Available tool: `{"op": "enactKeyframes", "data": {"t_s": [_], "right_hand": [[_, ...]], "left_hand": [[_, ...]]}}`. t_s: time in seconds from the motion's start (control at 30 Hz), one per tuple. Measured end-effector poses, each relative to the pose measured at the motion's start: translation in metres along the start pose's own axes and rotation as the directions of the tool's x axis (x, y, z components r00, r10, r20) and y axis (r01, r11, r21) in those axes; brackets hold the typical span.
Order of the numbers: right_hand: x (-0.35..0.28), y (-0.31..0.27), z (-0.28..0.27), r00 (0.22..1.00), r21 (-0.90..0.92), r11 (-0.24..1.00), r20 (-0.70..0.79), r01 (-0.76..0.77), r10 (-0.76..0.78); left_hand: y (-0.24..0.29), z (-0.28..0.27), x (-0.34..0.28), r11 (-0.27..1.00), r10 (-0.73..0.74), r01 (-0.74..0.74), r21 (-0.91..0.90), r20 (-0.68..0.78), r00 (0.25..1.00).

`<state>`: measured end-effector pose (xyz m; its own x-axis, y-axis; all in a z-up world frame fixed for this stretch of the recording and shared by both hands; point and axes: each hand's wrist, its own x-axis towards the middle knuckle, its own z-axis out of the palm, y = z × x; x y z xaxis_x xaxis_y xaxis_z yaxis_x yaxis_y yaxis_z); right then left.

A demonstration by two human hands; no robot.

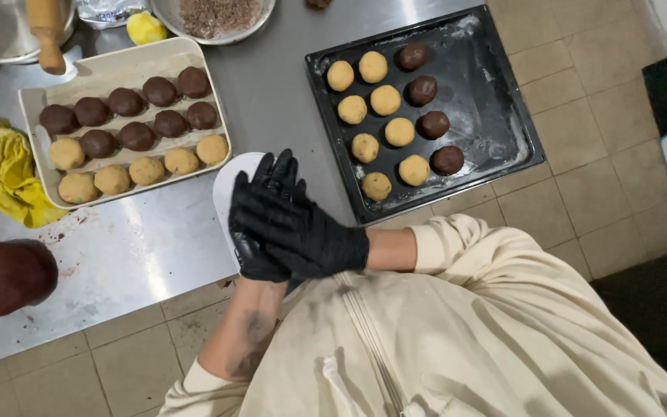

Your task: Rolling portions of cookie dough into uniform balls and placing them onto baking trays.

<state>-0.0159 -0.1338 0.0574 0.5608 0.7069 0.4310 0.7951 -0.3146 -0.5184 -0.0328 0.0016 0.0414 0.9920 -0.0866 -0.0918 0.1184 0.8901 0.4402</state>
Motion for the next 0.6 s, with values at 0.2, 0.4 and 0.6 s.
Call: {"op": "enactKeyframes", "data": {"t_s": [0.2,0.4,0.6], "right_hand": [[0.017,-0.017,-0.009,0.997,0.004,0.997,0.003,-0.075,0.075],[0.029,0.013,-0.035,0.999,-0.18,0.983,-0.046,-0.019,0.011],[0.0,0.01,-0.01,1.0,-0.215,0.977,0.013,0.001,0.002]], "left_hand": [[-0.06,-0.012,-0.01,0.978,0.206,-0.21,0.011,0.153,0.966],[-0.036,-0.014,-0.002,0.988,0.07,-0.05,-0.144,0.138,0.988],[-0.004,0.037,-0.012,0.996,0.013,-0.005,-0.093,0.093,0.996]]}}
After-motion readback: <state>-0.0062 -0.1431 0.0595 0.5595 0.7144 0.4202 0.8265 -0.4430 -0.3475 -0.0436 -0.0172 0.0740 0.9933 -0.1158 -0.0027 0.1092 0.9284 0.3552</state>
